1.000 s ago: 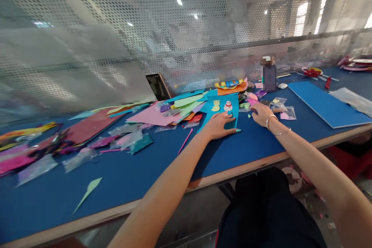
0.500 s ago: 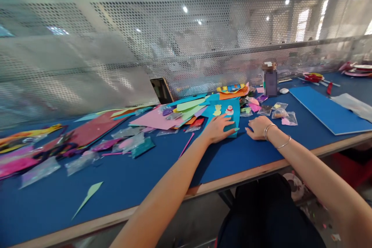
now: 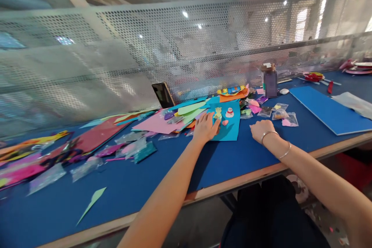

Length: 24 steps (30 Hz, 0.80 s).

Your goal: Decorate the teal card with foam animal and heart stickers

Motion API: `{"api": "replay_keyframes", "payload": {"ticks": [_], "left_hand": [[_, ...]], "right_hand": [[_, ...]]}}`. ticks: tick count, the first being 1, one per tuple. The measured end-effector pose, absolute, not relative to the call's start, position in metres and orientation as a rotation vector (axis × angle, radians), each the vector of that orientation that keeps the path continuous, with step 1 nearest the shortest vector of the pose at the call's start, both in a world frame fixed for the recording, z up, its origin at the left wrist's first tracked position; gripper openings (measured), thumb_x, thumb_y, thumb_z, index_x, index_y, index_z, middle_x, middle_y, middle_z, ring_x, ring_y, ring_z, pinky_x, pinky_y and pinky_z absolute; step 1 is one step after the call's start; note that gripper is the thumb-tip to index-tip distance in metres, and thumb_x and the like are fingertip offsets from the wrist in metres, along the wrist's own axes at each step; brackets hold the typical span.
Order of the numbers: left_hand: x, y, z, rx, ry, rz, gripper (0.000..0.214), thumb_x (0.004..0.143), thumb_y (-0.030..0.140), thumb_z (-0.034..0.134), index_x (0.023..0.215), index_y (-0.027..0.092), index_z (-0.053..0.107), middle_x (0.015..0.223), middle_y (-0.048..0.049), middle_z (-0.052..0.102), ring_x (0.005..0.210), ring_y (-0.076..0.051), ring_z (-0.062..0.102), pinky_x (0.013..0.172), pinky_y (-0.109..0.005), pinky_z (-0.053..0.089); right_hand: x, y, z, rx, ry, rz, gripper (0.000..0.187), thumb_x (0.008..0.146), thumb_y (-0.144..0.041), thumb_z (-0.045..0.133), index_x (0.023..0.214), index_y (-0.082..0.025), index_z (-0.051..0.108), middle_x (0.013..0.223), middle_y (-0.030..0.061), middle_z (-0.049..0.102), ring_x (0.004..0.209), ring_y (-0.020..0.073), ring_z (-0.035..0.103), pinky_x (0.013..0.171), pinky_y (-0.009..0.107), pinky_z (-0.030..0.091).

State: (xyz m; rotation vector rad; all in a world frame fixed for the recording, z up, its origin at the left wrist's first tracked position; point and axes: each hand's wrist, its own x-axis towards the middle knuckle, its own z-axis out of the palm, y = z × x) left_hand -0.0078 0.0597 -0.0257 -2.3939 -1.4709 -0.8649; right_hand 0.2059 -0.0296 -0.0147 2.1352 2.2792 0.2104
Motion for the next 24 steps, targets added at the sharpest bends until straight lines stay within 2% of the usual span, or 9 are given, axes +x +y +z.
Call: {"api": "replay_keyframes", "payload": {"ticks": [4, 7, 10, 15, 18, 22, 24], "left_hand": [[-0.005, 0.062, -0.026, -2.407, -1.409, -0.897, 0.036, 0.087, 0.036, 0.051, 0.116, 0.015, 0.050, 0.123, -0.0115, 0.049, 0.120, -0.028, 0.041, 0.098, -0.050, 0.034], [-0.004, 0.061, -0.020, -2.420, -1.322, -0.954, 0.033, 0.087, 0.033, 0.049, 0.115, 0.015, 0.052, 0.124, -0.0098, 0.052, 0.125, -0.025, 0.036, 0.103, -0.042, 0.030], [-0.005, 0.060, -0.016, -2.433, -1.257, -0.995, 0.033, 0.086, 0.031, 0.046, 0.115, 0.016, 0.052, 0.122, -0.0077, 0.053, 0.125, -0.024, 0.036, 0.104, -0.038, 0.029], [-0.009, 0.062, -0.021, -2.419, -1.234, -1.038, 0.033, 0.085, 0.031, 0.046, 0.113, 0.014, 0.053, 0.119, -0.0099, 0.055, 0.123, -0.027, 0.038, 0.102, -0.040, 0.032], [-0.008, 0.064, -0.021, -2.432, -1.191, -1.046, 0.030, 0.085, 0.029, 0.048, 0.109, 0.014, 0.054, 0.117, -0.0104, 0.056, 0.120, -0.026, 0.041, 0.101, -0.040, 0.033], [-0.006, 0.062, -0.016, -2.471, -1.124, -1.043, 0.023, 0.085, 0.024, 0.050, 0.105, 0.014, 0.056, 0.113, -0.0092, 0.058, 0.115, -0.022, 0.045, 0.099, -0.038, 0.036], [-0.006, 0.061, -0.015, -2.479, -1.120, -1.032, 0.023, 0.085, 0.024, 0.051, 0.105, 0.013, 0.055, 0.113, -0.0091, 0.057, 0.114, -0.022, 0.046, 0.097, -0.041, 0.037]], "right_hand": [[0.191, -0.045, -0.013, 2.141, 2.209, 0.245, 0.037, 0.092, -0.039, 0.041, 0.100, -0.010, 0.063, 0.096, 0.0131, 0.066, 0.086, 0.0200, 0.064, 0.077, 0.038, 0.049], [0.183, -0.051, -0.009, 2.048, 2.282, 0.249, 0.042, 0.093, -0.036, 0.035, 0.107, -0.009, 0.063, 0.115, 0.0183, 0.059, 0.102, 0.0250, 0.059, 0.081, 0.035, 0.048], [0.183, -0.051, -0.006, 2.005, 2.325, 0.237, 0.055, 0.091, -0.046, 0.028, 0.116, -0.007, 0.058, 0.125, 0.0192, 0.052, 0.110, 0.0288, 0.053, 0.084, 0.036, 0.046], [0.192, -0.055, -0.006, 2.060, 2.288, 0.238, 0.068, 0.091, -0.051, 0.017, 0.103, -0.006, 0.066, 0.105, 0.0242, 0.062, 0.098, 0.0347, 0.060, 0.074, 0.043, 0.049], [0.190, -0.064, -0.006, 1.972, 2.374, 0.232, 0.069, 0.087, -0.058, 0.022, 0.104, -0.007, 0.066, 0.109, 0.0209, 0.062, 0.097, 0.0337, 0.060, 0.078, 0.042, 0.048], [0.190, -0.065, -0.006, 1.809, 2.523, 0.201, 0.071, 0.084, -0.063, 0.025, 0.123, -0.012, 0.054, 0.130, 0.0094, 0.049, 0.110, 0.0272, 0.054, 0.091, 0.035, 0.044], [0.196, -0.061, -0.008, 1.837, 2.518, 0.210, 0.073, 0.086, -0.062, 0.021, 0.126, -0.009, 0.051, 0.131, 0.0110, 0.048, 0.115, 0.0266, 0.050, 0.094, 0.035, 0.042]]}}
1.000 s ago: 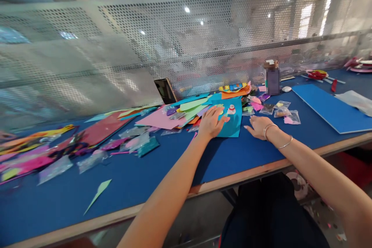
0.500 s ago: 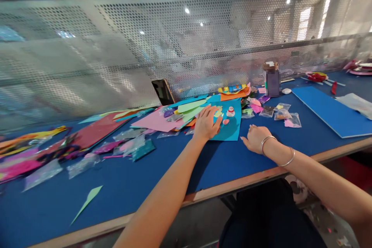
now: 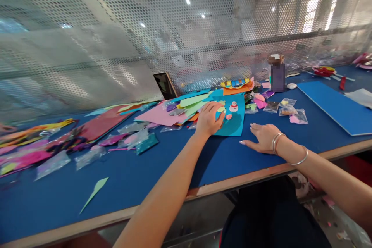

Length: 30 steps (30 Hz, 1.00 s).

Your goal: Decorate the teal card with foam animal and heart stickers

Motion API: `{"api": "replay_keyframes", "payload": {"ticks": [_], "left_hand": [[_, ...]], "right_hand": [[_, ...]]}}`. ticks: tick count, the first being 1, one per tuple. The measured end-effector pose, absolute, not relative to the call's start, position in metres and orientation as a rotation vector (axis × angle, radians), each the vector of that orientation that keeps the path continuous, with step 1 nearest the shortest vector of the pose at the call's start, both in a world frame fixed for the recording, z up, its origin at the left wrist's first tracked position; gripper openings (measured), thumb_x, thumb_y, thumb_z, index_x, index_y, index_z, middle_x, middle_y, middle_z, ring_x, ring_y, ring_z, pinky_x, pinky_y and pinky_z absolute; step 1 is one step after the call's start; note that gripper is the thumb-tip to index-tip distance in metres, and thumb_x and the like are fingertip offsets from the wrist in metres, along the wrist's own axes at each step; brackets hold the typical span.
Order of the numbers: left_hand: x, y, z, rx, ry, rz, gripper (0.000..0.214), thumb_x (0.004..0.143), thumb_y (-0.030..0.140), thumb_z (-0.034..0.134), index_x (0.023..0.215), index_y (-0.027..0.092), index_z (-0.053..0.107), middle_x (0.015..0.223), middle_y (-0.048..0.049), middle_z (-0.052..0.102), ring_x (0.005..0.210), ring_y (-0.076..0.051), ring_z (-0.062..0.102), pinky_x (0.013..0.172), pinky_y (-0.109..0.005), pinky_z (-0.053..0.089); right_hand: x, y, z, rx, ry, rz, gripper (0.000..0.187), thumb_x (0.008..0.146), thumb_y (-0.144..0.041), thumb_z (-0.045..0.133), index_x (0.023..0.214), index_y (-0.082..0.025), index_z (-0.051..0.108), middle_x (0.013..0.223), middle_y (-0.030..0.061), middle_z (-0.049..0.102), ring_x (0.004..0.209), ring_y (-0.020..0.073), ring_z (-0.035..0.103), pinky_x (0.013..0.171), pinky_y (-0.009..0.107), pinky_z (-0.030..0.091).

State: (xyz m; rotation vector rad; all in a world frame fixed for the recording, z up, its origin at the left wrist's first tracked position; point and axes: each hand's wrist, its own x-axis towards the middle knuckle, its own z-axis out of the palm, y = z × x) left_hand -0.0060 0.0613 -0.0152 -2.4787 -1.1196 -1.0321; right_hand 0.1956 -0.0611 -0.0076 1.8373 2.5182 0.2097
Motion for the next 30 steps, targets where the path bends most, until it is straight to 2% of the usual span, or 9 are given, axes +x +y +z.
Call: {"api": "replay_keyframes", "payload": {"ticks": [3, 8, 11, 15, 17, 19, 21, 27, 30], "left_hand": [[-0.007, 0.062, -0.016, -2.474, -1.148, -0.999, 0.025, 0.086, 0.026, 0.054, 0.107, 0.013, 0.055, 0.114, -0.0092, 0.055, 0.113, -0.024, 0.047, 0.094, -0.044, 0.039], [-0.010, 0.067, -0.017, -2.460, -1.209, -0.929, 0.025, 0.087, 0.029, 0.054, 0.106, 0.014, 0.056, 0.113, -0.0085, 0.055, 0.111, -0.024, 0.048, 0.093, -0.046, 0.040], [-0.010, 0.068, -0.017, -2.463, -1.251, -0.874, 0.024, 0.087, 0.029, 0.054, 0.106, 0.014, 0.056, 0.114, -0.0083, 0.054, 0.110, -0.024, 0.049, 0.093, -0.046, 0.040], [-0.012, 0.067, -0.018, -2.453, -1.343, -0.782, 0.024, 0.088, 0.030, 0.053, 0.106, 0.015, 0.056, 0.114, -0.0083, 0.054, 0.107, -0.023, 0.051, 0.091, -0.045, 0.042], [-0.015, 0.067, -0.019, -2.430, -1.400, -0.752, 0.025, 0.088, 0.031, 0.053, 0.107, 0.015, 0.056, 0.114, -0.0084, 0.054, 0.106, -0.023, 0.052, 0.090, -0.045, 0.043], [-0.017, 0.069, -0.019, -2.407, -1.444, -0.741, 0.025, 0.088, 0.031, 0.053, 0.107, 0.015, 0.055, 0.114, -0.0085, 0.054, 0.106, -0.023, 0.051, 0.090, -0.046, 0.042], [-0.018, 0.071, -0.019, -2.394, -1.467, -0.744, 0.026, 0.088, 0.031, 0.053, 0.108, 0.015, 0.055, 0.115, -0.0086, 0.053, 0.107, -0.023, 0.051, 0.091, -0.046, 0.041], [-0.018, 0.071, -0.021, -2.399, -1.444, -0.753, 0.026, 0.088, 0.031, 0.052, 0.108, 0.015, 0.055, 0.115, -0.0085, 0.053, 0.105, -0.022, 0.052, 0.089, -0.045, 0.043], [-0.019, 0.072, -0.023, -2.408, -1.414, -0.770, 0.026, 0.088, 0.031, 0.053, 0.108, 0.015, 0.054, 0.113, -0.0085, 0.054, 0.103, -0.022, 0.053, 0.087, -0.044, 0.045]], "right_hand": [[0.207, -0.062, -0.010, 1.953, 2.443, 0.256, 0.078, 0.085, -0.064, 0.019, 0.117, -0.004, 0.057, 0.122, 0.0187, 0.054, 0.110, 0.0321, 0.054, 0.087, 0.042, 0.046], [0.206, -0.096, -0.012, 1.917, 2.511, 0.288, 0.079, 0.082, -0.068, 0.024, 0.112, -0.004, 0.061, 0.119, 0.0200, 0.056, 0.101, 0.0335, 0.059, 0.081, 0.045, 0.050], [0.196, -0.106, -0.009, 1.748, 2.736, 0.140, 0.073, 0.086, -0.063, 0.025, 0.119, -0.007, 0.057, 0.123, 0.0155, 0.054, 0.112, 0.0277, 0.053, 0.092, 0.039, 0.046], [0.207, -0.094, -0.006, 1.721, 2.701, 0.112, 0.073, 0.087, -0.061, 0.023, 0.121, -0.003, 0.054, 0.126, 0.0161, 0.051, 0.122, 0.0295, 0.042, 0.104, 0.044, 0.033], [0.221, -0.093, -0.006, 1.802, 2.629, 0.120, 0.074, 0.087, -0.062, 0.025, 0.124, -0.004, 0.051, 0.129, 0.0168, 0.047, 0.122, 0.0306, 0.041, 0.102, 0.045, 0.036], [0.232, -0.101, -0.006, 1.904, 2.581, 0.131, 0.068, 0.087, -0.060, 0.027, 0.120, -0.009, 0.056, 0.127, 0.0161, 0.050, 0.119, 0.0332, 0.044, 0.095, 0.049, 0.042], [0.233, -0.113, -0.004, 1.882, 2.578, 0.029, 0.069, 0.086, -0.062, 0.027, 0.121, -0.009, 0.055, 0.124, 0.0160, 0.052, 0.116, 0.0337, 0.047, 0.092, 0.050, 0.044], [0.218, -0.099, -0.001, 1.699, 2.650, -0.139, 0.080, 0.084, -0.066, 0.028, 0.133, -0.005, 0.040, 0.140, 0.0123, 0.032, 0.130, 0.0330, 0.024, 0.104, 0.049, 0.031], [0.228, -0.081, -0.002, 1.806, 2.574, -0.122, 0.082, 0.083, -0.067, 0.027, 0.134, -0.003, 0.038, 0.140, 0.0140, 0.032, 0.129, 0.0338, 0.027, 0.103, 0.049, 0.032]]}}
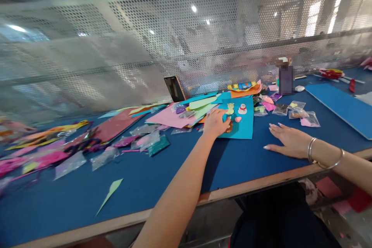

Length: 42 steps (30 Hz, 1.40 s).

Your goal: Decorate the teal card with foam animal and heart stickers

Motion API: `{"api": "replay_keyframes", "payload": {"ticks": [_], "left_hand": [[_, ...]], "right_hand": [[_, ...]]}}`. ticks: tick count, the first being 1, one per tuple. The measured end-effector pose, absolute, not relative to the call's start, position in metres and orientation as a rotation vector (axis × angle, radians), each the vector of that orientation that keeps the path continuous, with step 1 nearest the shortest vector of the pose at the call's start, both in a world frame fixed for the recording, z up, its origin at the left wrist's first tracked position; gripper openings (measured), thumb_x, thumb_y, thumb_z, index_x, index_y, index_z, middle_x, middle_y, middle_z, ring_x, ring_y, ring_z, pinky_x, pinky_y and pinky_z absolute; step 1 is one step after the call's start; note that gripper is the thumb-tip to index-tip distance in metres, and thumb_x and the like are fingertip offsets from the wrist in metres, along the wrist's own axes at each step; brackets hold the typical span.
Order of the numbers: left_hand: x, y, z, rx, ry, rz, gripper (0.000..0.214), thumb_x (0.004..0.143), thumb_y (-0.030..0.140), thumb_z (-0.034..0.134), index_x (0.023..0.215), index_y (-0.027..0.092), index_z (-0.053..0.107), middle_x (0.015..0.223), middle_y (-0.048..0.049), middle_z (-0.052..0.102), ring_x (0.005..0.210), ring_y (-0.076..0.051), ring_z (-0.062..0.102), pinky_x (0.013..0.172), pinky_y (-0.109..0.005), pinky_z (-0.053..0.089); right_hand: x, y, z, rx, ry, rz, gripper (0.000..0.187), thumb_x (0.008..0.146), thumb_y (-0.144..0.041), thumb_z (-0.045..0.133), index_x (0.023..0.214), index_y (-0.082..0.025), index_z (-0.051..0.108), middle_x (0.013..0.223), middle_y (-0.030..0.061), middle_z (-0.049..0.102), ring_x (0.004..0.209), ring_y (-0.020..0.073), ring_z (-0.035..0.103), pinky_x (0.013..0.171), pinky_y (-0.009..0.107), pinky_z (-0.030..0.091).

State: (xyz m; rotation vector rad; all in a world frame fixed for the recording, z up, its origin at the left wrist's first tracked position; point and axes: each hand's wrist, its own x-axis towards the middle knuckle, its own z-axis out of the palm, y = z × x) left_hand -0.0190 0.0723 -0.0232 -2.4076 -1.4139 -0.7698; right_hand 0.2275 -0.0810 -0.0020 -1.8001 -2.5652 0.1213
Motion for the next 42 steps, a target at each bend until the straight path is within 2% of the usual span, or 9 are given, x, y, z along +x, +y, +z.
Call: {"api": "replay_keyframes", "payload": {"ticks": [5, 9, 13, 17, 20, 27, 30, 34, 42], "left_hand": [[-0.020, 0.079, -0.027, -2.437, -1.376, -0.822, 0.025, 0.088, 0.031, 0.052, 0.108, 0.015, 0.055, 0.113, -0.0085, 0.054, 0.102, -0.022, 0.053, 0.087, -0.043, 0.045], [-0.020, 0.081, -0.028, -2.463, -1.357, -0.820, 0.025, 0.088, 0.031, 0.052, 0.108, 0.015, 0.054, 0.113, -0.0085, 0.054, 0.102, -0.021, 0.053, 0.087, -0.043, 0.045], [-0.022, 0.079, -0.028, -2.468, -1.338, -0.816, 0.026, 0.088, 0.031, 0.052, 0.109, 0.015, 0.054, 0.113, -0.0085, 0.054, 0.101, -0.021, 0.054, 0.086, -0.043, 0.046], [-0.022, 0.080, -0.029, -2.476, -1.330, -0.830, 0.025, 0.088, 0.031, 0.052, 0.108, 0.015, 0.055, 0.112, -0.0083, 0.054, 0.100, -0.021, 0.054, 0.085, -0.042, 0.046], [-0.020, 0.081, -0.028, -2.494, -1.297, -0.861, 0.025, 0.089, 0.030, 0.052, 0.107, 0.015, 0.055, 0.112, -0.0082, 0.055, 0.100, -0.021, 0.054, 0.086, -0.042, 0.046], [-0.019, 0.079, -0.026, -2.470, -1.210, -0.914, 0.025, 0.089, 0.030, 0.051, 0.109, 0.015, 0.054, 0.113, -0.0085, 0.054, 0.100, -0.021, 0.054, 0.086, -0.042, 0.046], [-0.022, 0.079, -0.027, -2.451, -1.206, -0.918, 0.025, 0.089, 0.030, 0.051, 0.109, 0.015, 0.054, 0.114, -0.0085, 0.054, 0.100, -0.021, 0.054, 0.086, -0.042, 0.046], [-0.022, 0.082, -0.027, -2.441, -1.229, -0.938, 0.025, 0.089, 0.030, 0.052, 0.109, 0.015, 0.054, 0.114, -0.0085, 0.054, 0.101, -0.021, 0.054, 0.086, -0.042, 0.046], [-0.021, 0.078, -0.026, -2.446, -1.253, -0.940, 0.025, 0.089, 0.030, 0.052, 0.108, 0.015, 0.055, 0.114, -0.0086, 0.053, 0.102, -0.021, 0.053, 0.087, -0.043, 0.045]], "right_hand": [[0.236, -0.088, 0.002, -1.881, -2.489, 0.103, 0.081, 0.078, -0.070, 0.035, 0.128, -0.007, 0.048, 0.130, 0.0145, 0.047, 0.121, 0.0370, 0.041, 0.096, 0.053, 0.039], [0.217, -0.089, 0.004, -1.803, -2.585, 0.143, 0.086, 0.076, -0.073, 0.035, 0.130, -0.006, 0.045, 0.134, 0.0141, 0.043, 0.126, 0.0364, 0.034, 0.099, 0.051, 0.036], [0.213, -0.075, -0.002, -1.788, -2.588, 0.141, 0.077, 0.085, -0.066, 0.024, 0.131, -0.008, 0.044, 0.137, 0.0108, 0.039, 0.129, 0.0342, 0.028, 0.103, 0.049, 0.032], [0.225, -0.084, -0.010, -1.858, -2.504, -0.011, 0.072, 0.088, -0.058, 0.025, 0.132, -0.003, 0.041, 0.137, 0.0160, 0.038, 0.126, 0.0332, 0.034, 0.101, 0.049, 0.034], [0.222, -0.102, -0.011, -1.818, -2.473, -0.008, 0.070, 0.087, -0.060, 0.026, 0.127, -0.008, 0.049, 0.134, 0.0149, 0.041, 0.122, 0.0328, 0.040, 0.099, 0.050, 0.038], [0.193, -0.094, -0.015, -1.666, -2.485, 0.160, 0.077, 0.084, -0.064, 0.030, 0.133, -0.006, 0.039, 0.140, 0.0137, 0.032, 0.131, 0.0297, 0.024, 0.106, 0.045, 0.030], [0.202, -0.085, -0.019, -1.703, -2.434, 0.085, 0.077, 0.085, -0.064, 0.030, 0.132, -0.004, 0.041, 0.138, 0.0158, 0.035, 0.130, 0.0313, 0.027, 0.107, 0.048, 0.027], [0.218, -0.100, -0.020, -1.881, -2.367, 0.024, 0.079, 0.084, -0.066, 0.027, 0.130, -0.003, 0.043, 0.136, 0.0169, 0.037, 0.127, 0.0336, 0.033, 0.102, 0.050, 0.034], [0.191, -0.101, -0.009, -1.637, -2.497, 0.199, 0.078, 0.083, -0.065, 0.031, 0.132, -0.005, 0.041, 0.138, 0.0145, 0.035, 0.131, 0.0292, 0.024, 0.109, 0.045, 0.025]]}}
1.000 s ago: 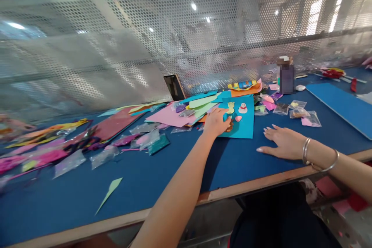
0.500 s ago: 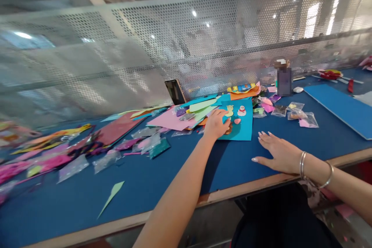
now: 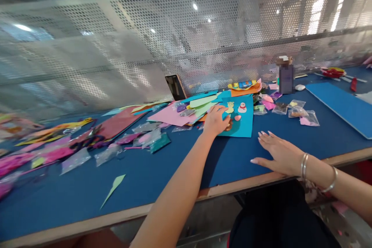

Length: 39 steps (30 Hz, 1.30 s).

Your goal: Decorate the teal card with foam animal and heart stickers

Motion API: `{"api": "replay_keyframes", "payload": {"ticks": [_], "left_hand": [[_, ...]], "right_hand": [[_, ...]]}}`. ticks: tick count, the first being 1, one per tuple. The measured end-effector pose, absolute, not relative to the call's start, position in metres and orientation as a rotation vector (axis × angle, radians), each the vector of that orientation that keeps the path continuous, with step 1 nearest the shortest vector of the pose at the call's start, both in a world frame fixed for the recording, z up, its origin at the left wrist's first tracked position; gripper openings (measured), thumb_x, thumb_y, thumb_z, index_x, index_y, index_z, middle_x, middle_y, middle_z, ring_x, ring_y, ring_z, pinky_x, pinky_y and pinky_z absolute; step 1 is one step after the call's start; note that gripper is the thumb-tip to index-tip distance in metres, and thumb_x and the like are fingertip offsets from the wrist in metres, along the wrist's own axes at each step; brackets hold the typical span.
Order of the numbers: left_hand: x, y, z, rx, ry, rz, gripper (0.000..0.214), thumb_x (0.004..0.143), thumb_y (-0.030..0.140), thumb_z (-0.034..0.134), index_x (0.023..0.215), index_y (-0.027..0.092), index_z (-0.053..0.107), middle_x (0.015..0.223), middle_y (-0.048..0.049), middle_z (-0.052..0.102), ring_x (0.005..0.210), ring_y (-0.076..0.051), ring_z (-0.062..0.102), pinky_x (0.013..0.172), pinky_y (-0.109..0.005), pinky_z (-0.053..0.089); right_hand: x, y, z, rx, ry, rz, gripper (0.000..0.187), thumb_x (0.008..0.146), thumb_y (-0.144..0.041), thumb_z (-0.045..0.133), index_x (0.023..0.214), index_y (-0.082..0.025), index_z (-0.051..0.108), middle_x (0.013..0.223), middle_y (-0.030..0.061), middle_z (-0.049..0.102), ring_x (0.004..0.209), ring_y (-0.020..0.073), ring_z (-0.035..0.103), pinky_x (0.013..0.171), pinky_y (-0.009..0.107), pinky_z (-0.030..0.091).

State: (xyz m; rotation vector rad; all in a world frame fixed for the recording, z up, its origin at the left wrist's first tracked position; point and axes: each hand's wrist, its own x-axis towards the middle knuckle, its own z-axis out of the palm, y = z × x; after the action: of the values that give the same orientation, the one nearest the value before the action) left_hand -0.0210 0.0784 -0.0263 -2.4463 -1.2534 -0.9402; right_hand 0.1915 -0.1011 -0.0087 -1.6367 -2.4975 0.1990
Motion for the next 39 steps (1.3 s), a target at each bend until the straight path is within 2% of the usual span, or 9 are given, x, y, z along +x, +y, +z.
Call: {"api": "replay_keyframes", "payload": {"ticks": [3, 7, 11, 18, 23, 26, 33, 36, 39], "left_hand": [[-0.022, 0.076, -0.025, -2.433, -1.270, -0.928, 0.025, 0.088, 0.030, 0.052, 0.108, 0.015, 0.054, 0.114, -0.0086, 0.053, 0.102, -0.022, 0.053, 0.087, -0.043, 0.045], [-0.022, 0.077, -0.023, -2.425, -1.334, -0.898, 0.025, 0.088, 0.031, 0.052, 0.107, 0.015, 0.055, 0.113, -0.0085, 0.054, 0.103, -0.022, 0.053, 0.087, -0.043, 0.045], [-0.022, 0.080, -0.021, -2.432, -1.389, -0.871, 0.024, 0.088, 0.030, 0.053, 0.106, 0.015, 0.055, 0.114, -0.0084, 0.053, 0.104, -0.022, 0.052, 0.088, -0.043, 0.044], [-0.025, 0.075, -0.020, -2.444, -1.388, -0.839, 0.026, 0.088, 0.031, 0.052, 0.108, 0.015, 0.054, 0.115, -0.0088, 0.053, 0.104, -0.022, 0.052, 0.087, -0.043, 0.045], [-0.025, 0.076, -0.019, -2.454, -1.443, -0.812, 0.024, 0.088, 0.030, 0.052, 0.107, 0.015, 0.055, 0.113, -0.0084, 0.054, 0.102, -0.021, 0.053, 0.087, -0.043, 0.045], [-0.024, 0.078, -0.018, -2.463, -1.481, -0.800, 0.024, 0.088, 0.030, 0.053, 0.106, 0.014, 0.055, 0.113, -0.0083, 0.054, 0.103, -0.022, 0.053, 0.087, -0.043, 0.045], [-0.025, 0.076, -0.018, -2.457, -1.483, -0.771, 0.026, 0.088, 0.030, 0.053, 0.108, 0.014, 0.054, 0.114, -0.0086, 0.053, 0.104, -0.022, 0.053, 0.088, -0.044, 0.045], [-0.026, 0.077, -0.018, -2.460, -1.482, -0.761, 0.025, 0.088, 0.030, 0.053, 0.108, 0.014, 0.055, 0.114, -0.0085, 0.054, 0.104, -0.022, 0.053, 0.088, -0.044, 0.045], [-0.026, 0.079, -0.019, -2.478, -1.487, -0.753, 0.025, 0.088, 0.030, 0.053, 0.107, 0.014, 0.055, 0.113, -0.0085, 0.054, 0.103, -0.022, 0.053, 0.088, -0.044, 0.044]], "right_hand": [[0.200, -0.088, -0.011, -1.695, -2.453, 0.181, 0.084, 0.083, -0.067, 0.030, 0.134, -0.001, 0.035, 0.141, 0.0167, 0.029, 0.132, 0.0298, 0.020, 0.109, 0.046, 0.021], [0.223, -0.103, -0.024, -1.864, -2.382, 0.071, 0.086, 0.081, -0.070, 0.026, 0.135, -0.003, 0.036, 0.141, 0.0156, 0.030, 0.130, 0.0317, 0.025, 0.106, 0.048, 0.028], [0.225, -0.122, -0.032, -1.828, -2.427, -0.105, 0.088, 0.078, -0.072, 0.030, 0.135, -0.005, 0.037, 0.141, 0.0145, 0.030, 0.130, 0.0327, 0.026, 0.106, 0.048, 0.029], [0.200, -0.088, -0.010, -1.798, -2.558, 0.078, 0.092, 0.078, -0.073, 0.028, 0.135, -0.001, 0.035, 0.142, 0.0166, 0.025, 0.132, 0.0314, 0.019, 0.108, 0.046, 0.024], [0.223, -0.101, -0.013, -1.873, -2.506, 0.067, 0.081, 0.083, -0.067, 0.024, 0.136, -0.006, 0.035, 0.141, 0.0133, 0.029, 0.130, 0.0313, 0.025, 0.106, 0.048, 0.028], [0.223, -0.120, -0.018, -1.865, -2.497, 0.002, 0.086, 0.079, -0.070, 0.030, 0.135, -0.004, 0.037, 0.141, 0.0153, 0.030, 0.129, 0.0343, 0.027, 0.103, 0.052, 0.031], [0.200, -0.095, -0.010, -1.694, -2.623, 0.088, 0.092, 0.079, -0.071, 0.029, 0.134, 0.002, 0.033, 0.143, 0.0187, 0.022, 0.133, 0.0308, 0.017, 0.110, 0.045, 0.017], [0.215, -0.081, -0.005, -1.836, -2.519, 0.145, 0.089, 0.082, -0.069, 0.021, 0.136, 0.002, 0.030, 0.143, 0.0181, 0.023, 0.132, 0.0320, 0.018, 0.108, 0.049, 0.022], [0.230, -0.091, -0.003, -1.892, -2.506, 0.109, 0.090, 0.082, -0.069, 0.021, 0.133, 0.003, 0.036, 0.138, 0.0213, 0.031, 0.128, 0.0357, 0.028, 0.104, 0.051, 0.029]]}}
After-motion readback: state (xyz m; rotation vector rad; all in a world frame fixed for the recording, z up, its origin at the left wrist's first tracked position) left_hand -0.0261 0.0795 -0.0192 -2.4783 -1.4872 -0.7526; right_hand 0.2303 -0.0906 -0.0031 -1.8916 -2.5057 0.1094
